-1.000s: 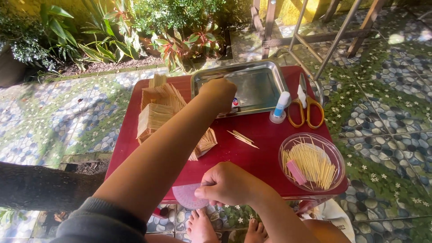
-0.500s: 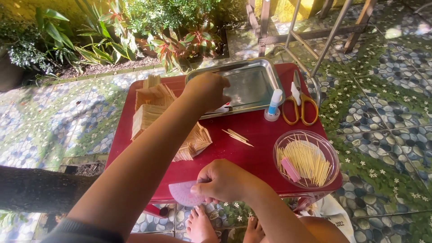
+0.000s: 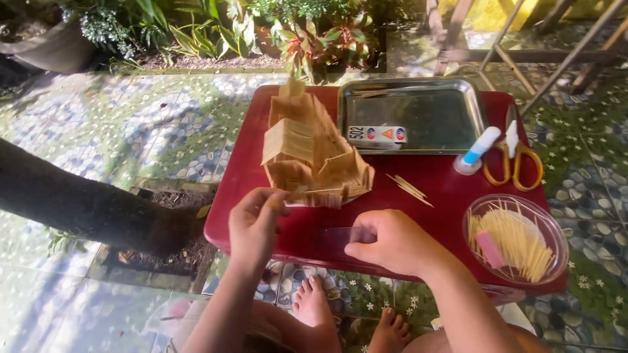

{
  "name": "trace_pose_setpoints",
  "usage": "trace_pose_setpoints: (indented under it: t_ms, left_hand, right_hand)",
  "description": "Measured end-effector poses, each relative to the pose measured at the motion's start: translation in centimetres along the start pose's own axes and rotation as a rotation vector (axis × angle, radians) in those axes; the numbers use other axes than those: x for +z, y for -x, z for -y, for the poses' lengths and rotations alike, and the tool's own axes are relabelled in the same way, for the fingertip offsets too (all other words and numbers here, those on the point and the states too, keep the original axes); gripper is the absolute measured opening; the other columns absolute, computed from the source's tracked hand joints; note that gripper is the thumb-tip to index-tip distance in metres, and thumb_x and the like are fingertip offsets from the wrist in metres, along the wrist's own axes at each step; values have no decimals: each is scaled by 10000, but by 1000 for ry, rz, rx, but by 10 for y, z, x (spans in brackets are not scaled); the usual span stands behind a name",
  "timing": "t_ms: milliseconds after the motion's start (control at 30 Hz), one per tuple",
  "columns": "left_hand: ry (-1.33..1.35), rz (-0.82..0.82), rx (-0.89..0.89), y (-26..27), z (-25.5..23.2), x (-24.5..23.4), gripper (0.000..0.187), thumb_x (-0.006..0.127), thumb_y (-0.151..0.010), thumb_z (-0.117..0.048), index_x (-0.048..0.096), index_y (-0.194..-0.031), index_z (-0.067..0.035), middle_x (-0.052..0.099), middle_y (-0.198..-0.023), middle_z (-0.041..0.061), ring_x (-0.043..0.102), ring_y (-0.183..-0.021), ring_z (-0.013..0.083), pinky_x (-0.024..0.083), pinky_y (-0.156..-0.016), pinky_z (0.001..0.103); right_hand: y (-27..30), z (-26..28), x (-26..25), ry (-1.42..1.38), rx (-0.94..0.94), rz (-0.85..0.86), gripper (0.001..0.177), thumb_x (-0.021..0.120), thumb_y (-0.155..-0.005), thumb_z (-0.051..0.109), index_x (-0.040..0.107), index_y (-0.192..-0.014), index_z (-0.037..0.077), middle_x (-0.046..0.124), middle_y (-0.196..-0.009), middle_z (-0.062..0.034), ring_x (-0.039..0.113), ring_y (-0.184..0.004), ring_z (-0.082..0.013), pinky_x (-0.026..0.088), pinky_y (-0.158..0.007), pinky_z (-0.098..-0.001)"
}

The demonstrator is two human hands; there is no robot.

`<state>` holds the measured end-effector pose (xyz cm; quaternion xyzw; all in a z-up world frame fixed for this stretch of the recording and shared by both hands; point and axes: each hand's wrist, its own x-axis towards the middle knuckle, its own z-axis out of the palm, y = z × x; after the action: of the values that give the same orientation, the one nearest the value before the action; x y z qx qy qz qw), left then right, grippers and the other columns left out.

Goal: The person assembles a small house-shaped structure using wooden sticks and glue. They insert sticks into the frame, use a protractor to check angles, and continue adding sticks to build the walls and roof.

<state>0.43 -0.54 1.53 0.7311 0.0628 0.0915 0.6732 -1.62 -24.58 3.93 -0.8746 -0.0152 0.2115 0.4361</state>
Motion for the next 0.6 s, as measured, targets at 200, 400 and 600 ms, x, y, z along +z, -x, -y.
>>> trace_pose_setpoints:
  t_ms: [200,400,600]
  left_hand:
    - [-335,332,-262,-2,22,-6,332,733,-909,-388,856,-1058,-119,819,-890,159,787,-890,295,599,-831,449]
    - [-216,623,-383,7,-14,-12,290,738,-905,-236,812,-1043,8,817,-929,199,770,-913,306,597,-913,426]
    - [-392,659,-329,-3,-15,-21,258,766,-894,-257,819,-1012,-34,822,-870,136,761,-891,236,587,-860,371]
  right_hand:
    - [-6,-5,16,-176,44,-35,125,821,-825,154,854,-891,53,748,-602,-116,679,-484,-197,532,-467,-286]
    - [-14,-6,29,-461,105,-78,160,785,-881,71,836,-987,-38,741,-662,-215,676,-501,-254,506,-396,-294]
    - [-11,1,29,-313,22,-102,168,785,-875,153,855,-962,27,814,-705,-144,701,-492,-182,525,-461,-261]
